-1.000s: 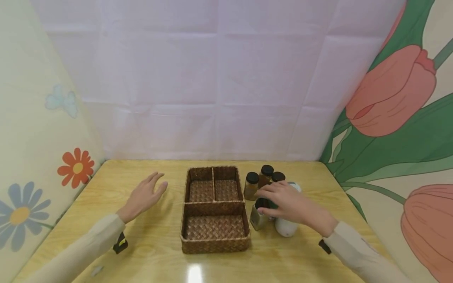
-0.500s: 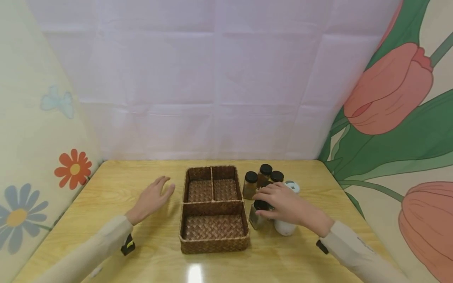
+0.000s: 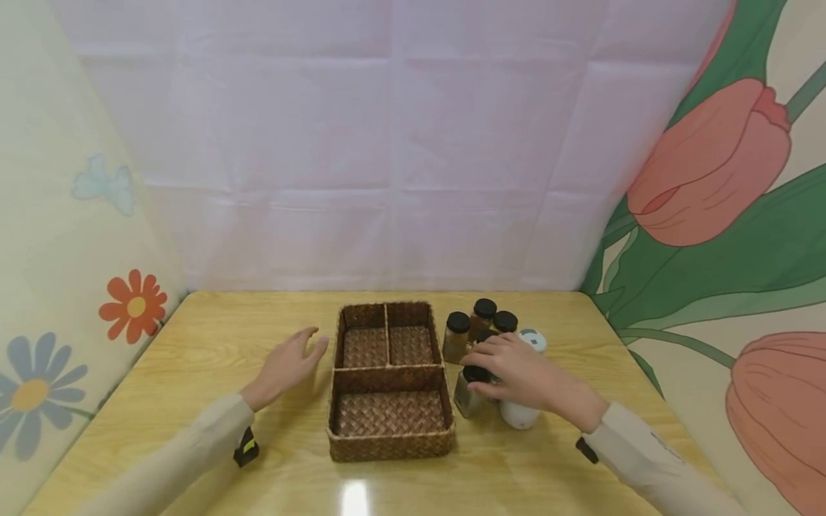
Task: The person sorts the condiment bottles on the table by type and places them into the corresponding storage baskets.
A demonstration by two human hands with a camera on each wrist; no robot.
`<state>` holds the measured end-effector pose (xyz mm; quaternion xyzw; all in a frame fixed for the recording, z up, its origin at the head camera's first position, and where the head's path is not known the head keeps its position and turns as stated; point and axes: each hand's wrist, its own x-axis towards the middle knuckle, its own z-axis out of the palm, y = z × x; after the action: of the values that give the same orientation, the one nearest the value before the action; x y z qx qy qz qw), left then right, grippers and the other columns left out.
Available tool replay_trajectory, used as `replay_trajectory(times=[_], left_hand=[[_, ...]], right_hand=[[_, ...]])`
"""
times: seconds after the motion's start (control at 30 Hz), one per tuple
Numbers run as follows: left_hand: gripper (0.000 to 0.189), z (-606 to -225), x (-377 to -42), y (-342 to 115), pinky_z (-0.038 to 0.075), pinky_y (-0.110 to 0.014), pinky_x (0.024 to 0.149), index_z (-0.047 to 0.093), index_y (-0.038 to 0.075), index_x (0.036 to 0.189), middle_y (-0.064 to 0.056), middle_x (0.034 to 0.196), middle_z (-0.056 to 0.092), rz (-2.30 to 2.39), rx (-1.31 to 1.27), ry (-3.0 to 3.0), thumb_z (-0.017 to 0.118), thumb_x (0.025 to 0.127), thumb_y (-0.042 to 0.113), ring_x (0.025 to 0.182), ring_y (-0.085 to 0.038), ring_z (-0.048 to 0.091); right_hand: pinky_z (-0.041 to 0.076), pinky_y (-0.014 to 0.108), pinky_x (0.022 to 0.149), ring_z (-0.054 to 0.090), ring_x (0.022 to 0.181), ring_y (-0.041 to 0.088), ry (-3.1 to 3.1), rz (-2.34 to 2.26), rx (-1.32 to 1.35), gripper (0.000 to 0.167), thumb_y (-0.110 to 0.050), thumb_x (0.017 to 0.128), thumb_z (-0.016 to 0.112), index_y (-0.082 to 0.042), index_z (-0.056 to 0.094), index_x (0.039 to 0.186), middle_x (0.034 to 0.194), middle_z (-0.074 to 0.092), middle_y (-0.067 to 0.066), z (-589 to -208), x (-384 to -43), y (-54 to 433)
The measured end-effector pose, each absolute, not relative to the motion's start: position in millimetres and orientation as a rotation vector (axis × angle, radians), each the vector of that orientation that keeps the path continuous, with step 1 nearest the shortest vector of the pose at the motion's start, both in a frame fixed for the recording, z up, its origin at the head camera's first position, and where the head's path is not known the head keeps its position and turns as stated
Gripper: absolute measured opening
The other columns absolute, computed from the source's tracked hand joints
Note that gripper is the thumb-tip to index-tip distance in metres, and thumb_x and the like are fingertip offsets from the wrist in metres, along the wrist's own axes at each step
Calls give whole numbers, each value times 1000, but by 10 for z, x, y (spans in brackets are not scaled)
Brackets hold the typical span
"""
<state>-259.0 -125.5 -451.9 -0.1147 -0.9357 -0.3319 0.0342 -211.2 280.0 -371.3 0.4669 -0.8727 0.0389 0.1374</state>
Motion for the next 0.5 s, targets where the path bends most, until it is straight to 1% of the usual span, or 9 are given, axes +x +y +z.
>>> replay_trajectory(times=[0.23,0.43,0.5], left_hand=[[67,-4539,-2578,-1168,38,-57,103,43,-6,145,-26,139,51,-1027,-389,-2875,38,106,48,124,-43,51],[66,-4553,-2574,-1082,43,-56,98,43,-7,144,-26,133,56,-1063,-417,-2863,40,106,46,114,-40,60],[65,-4564,-2575,-1055,43,-55,98,44,-8,143,-27,133,56,-1057,-433,-2863,41,106,45,113,-40,60]], right_hand=[[51,49,82,65,98,24,-2515,101,1364,35,-26,84,80,-10,72,113,107,69,4,-3713,-2120,2796],[52,48,80,65,96,23,-2496,117,1378,34,-24,83,81,-10,72,112,106,69,3,-3702,-2114,2777],[52,49,80,65,96,23,-2495,121,1382,34,-23,83,81,-10,72,113,106,69,3,-3698,-2113,2771]])
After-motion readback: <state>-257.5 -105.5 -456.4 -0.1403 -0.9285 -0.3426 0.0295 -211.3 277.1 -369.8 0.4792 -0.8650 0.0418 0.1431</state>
